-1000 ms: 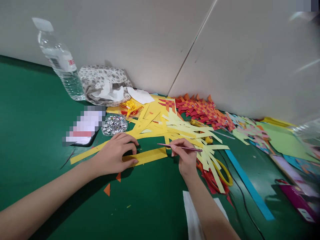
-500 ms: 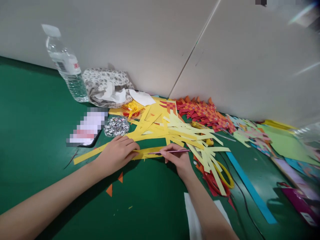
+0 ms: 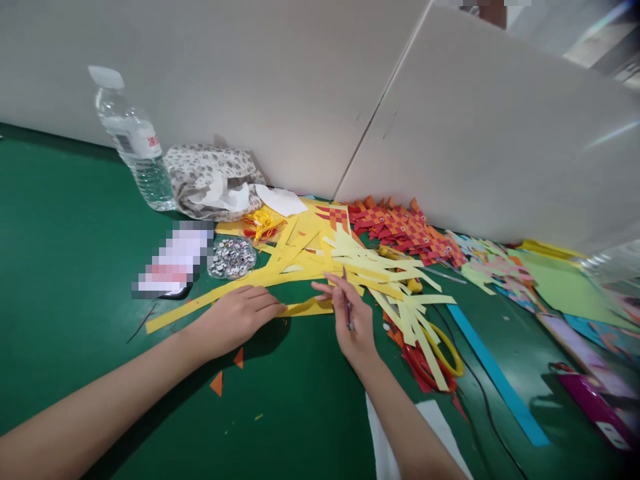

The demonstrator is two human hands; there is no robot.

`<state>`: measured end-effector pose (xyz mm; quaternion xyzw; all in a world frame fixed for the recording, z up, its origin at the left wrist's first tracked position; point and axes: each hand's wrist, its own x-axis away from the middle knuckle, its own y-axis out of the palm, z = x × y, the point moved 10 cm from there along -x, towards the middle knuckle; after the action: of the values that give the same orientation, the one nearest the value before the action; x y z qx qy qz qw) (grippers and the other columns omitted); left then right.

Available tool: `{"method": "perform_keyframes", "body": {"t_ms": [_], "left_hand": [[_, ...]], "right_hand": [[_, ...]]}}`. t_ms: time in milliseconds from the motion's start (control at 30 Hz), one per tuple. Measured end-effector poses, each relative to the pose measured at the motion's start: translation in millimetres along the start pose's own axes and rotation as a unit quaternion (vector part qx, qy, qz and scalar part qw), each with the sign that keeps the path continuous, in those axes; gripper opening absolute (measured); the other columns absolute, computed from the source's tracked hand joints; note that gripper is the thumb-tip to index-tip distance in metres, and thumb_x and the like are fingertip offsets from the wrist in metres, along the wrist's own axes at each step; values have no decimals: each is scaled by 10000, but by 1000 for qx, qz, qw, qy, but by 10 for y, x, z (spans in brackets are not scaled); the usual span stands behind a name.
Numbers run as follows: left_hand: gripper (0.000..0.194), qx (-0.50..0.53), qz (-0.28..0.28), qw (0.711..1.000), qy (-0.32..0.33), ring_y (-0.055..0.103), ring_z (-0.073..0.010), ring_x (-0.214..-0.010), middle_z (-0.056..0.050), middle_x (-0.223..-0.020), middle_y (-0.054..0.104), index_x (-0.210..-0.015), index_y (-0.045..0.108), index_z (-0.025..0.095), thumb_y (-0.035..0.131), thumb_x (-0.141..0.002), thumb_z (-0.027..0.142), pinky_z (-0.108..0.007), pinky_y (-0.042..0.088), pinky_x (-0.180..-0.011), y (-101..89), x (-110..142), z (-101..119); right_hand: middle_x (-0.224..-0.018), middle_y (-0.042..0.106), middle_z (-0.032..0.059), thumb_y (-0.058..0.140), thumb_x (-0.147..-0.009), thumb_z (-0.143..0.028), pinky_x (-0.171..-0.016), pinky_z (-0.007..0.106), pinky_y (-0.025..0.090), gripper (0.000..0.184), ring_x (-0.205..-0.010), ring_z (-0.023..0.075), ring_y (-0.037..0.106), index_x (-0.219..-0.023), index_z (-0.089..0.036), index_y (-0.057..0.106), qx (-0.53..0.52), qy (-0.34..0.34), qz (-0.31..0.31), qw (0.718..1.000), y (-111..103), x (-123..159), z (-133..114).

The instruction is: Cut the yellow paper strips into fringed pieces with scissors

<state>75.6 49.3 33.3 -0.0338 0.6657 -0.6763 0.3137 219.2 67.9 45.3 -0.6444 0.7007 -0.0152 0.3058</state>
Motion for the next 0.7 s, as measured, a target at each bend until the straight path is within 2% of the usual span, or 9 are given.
{"method": "perform_keyframes", "body": {"t_ms": [67,133,233,333,500,700], "left_hand": [[272,-8,-10,1000,16,621,-210,-910,-106,-989,683,-1131,574,123,388,-932,137,-346,507,-790,13,2,47],[279,-20,-19,999,26,624,-224,-928,-124,-1001,682,-1151,564,104,409,-920,121,-358,517,-795,31,3,87],[273,-32,-37,998,27,626,-240,-938,-142,-1023,679,-1142,571,86,463,-892,111,-367,530,-792,64,1,130],[270,-43,-44,998,25,636,-249,-926,-159,-1034,682,-1114,588,64,499,-859,77,-370,541,-777,63,-5,165],[293,-63,-53,996,37,647,-258,-931,-180,-1068,684,-1123,586,50,476,-851,52,-367,552,-761,54,11,203],[303,-59,-69,995,37,652,-276,-951,-197,-1090,673,-1116,585,50,456,-842,34,-376,560,-740,84,24,222]], "right_hand": [[-970,716,65,425,-926,-243,-804,377,509,245,-901,209,657,-1078,-255,616,76,-76,-43,993,123,30,-179],[-1017,707,68,463,-901,-213,-901,416,455,217,-1014,226,613,-1019,-249,641,144,-155,-72,975,227,79,-355],[-987,717,55,475,-892,-216,-996,444,373,196,-979,209,617,-992,-239,642,209,-212,-144,944,418,152,-456],[-832,727,49,451,-904,-247,-1017,446,351,203,-815,186,636,-929,-225,651,266,-224,-200,916,552,201,-426],[-751,709,38,444,-911,-249,-1013,417,357,226,-723,163,628,-841,-210,656,285,-235,-177,912,522,188,-411],[-827,716,58,459,-909,-270,-990,424,377,242,-777,176,625,-1041,-198,648,290,-229,-189,910,528,202,-328]]}}
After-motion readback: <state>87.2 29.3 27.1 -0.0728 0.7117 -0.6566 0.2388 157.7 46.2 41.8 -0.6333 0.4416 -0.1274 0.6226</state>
